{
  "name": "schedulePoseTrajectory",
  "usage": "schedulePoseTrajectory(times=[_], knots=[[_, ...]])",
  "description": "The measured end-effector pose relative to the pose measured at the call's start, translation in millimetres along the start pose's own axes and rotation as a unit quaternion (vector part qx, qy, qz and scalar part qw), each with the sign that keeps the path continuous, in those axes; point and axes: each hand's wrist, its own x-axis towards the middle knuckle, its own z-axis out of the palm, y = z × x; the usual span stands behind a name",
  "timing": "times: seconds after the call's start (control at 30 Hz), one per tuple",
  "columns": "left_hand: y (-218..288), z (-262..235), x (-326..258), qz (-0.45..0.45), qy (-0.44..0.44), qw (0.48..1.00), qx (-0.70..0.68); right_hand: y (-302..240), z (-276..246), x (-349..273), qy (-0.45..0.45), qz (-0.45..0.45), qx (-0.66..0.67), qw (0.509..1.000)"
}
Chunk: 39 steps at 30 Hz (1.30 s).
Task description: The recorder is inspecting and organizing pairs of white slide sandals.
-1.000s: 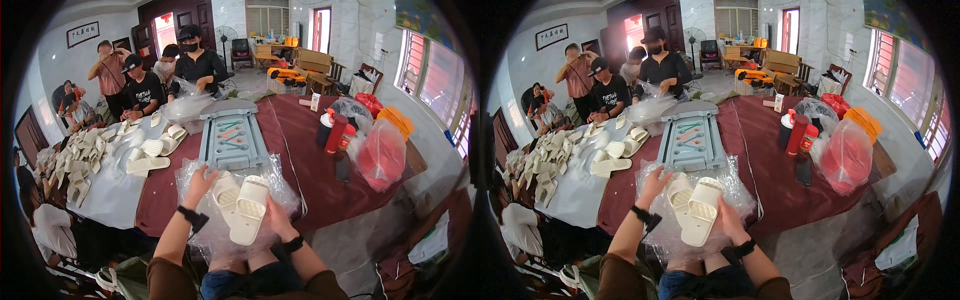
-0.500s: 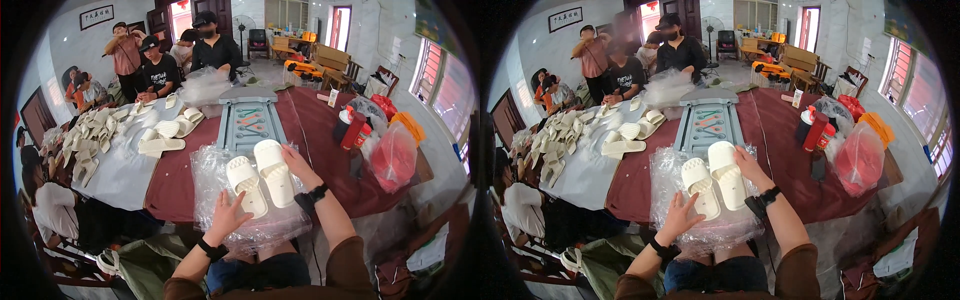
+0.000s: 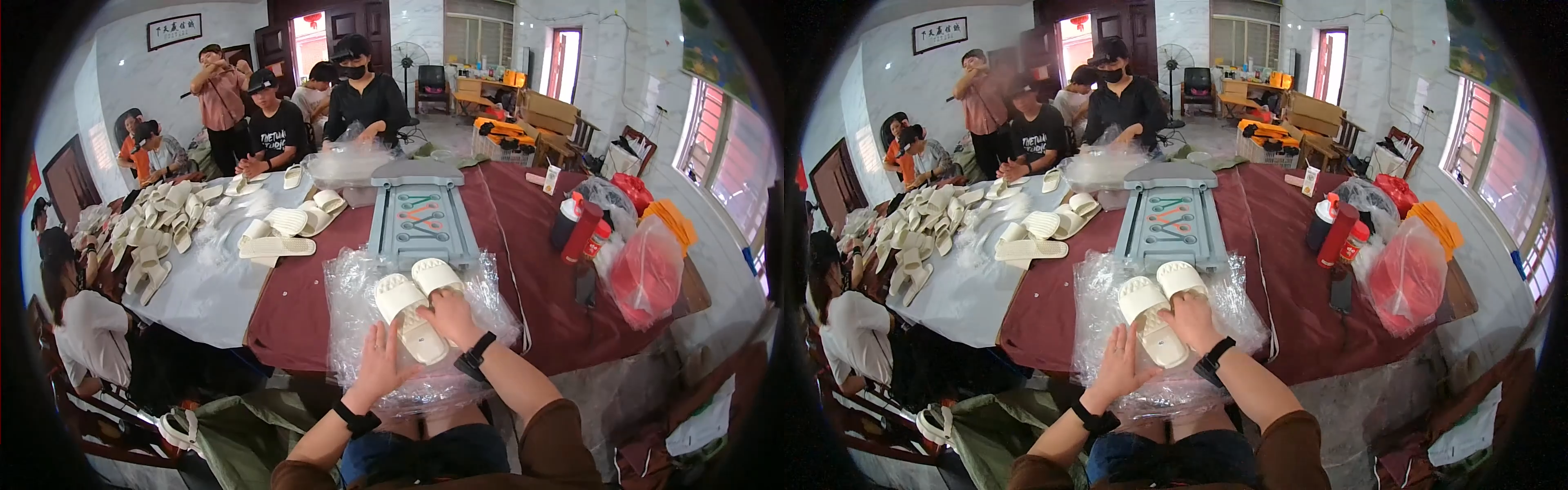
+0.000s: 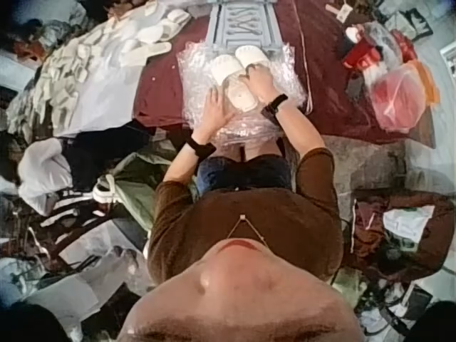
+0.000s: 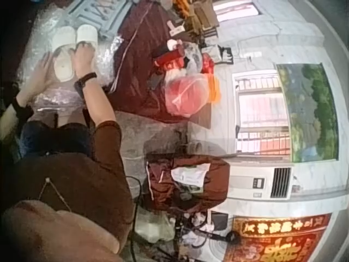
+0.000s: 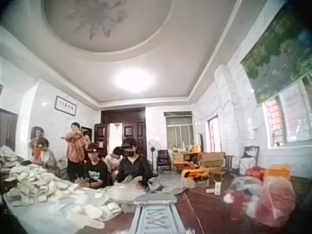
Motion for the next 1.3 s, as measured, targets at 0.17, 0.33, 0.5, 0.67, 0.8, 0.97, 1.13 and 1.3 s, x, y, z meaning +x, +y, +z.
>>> schedulePoseTrajectory(times=[0.17,0.33,0.5,0.67,0.8,0.97,1.13,1.3], knots=[[0,-9,-15,0.044,0.008,0.999,0.018,-5,13,16,0.044,-0.004,0.028,0.999],[-5,-15,-21,0.068,-0.063,0.994,0.065,6,-7,3,0.105,0.088,0.196,0.971],[-1,-38,-16,0.073,-0.106,0.99,-0.05,19,-49,-29,0.19,0.174,0.433,0.864],[11,-47,-9,0.082,-0.12,0.989,0.013,11,-89,-78,0.158,0.17,0.491,0.839],[8,-32,6,0.101,-0.103,0.989,-0.038,-19,-105,-123,0.099,0.122,0.525,0.836],[-8,-19,11,0.097,-0.138,0.942,-0.289,-41,-107,-171,-0.037,-0.053,0.451,0.89],[-10,-18,-1,0.139,-0.129,0.98,-0.062,-33,-92,-192,-0.149,-0.111,0.412,0.892],[-10,-21,-5,0.083,-0.127,0.984,-0.098,-23,-97,-207,-0.12,-0.058,0.411,0.902]])
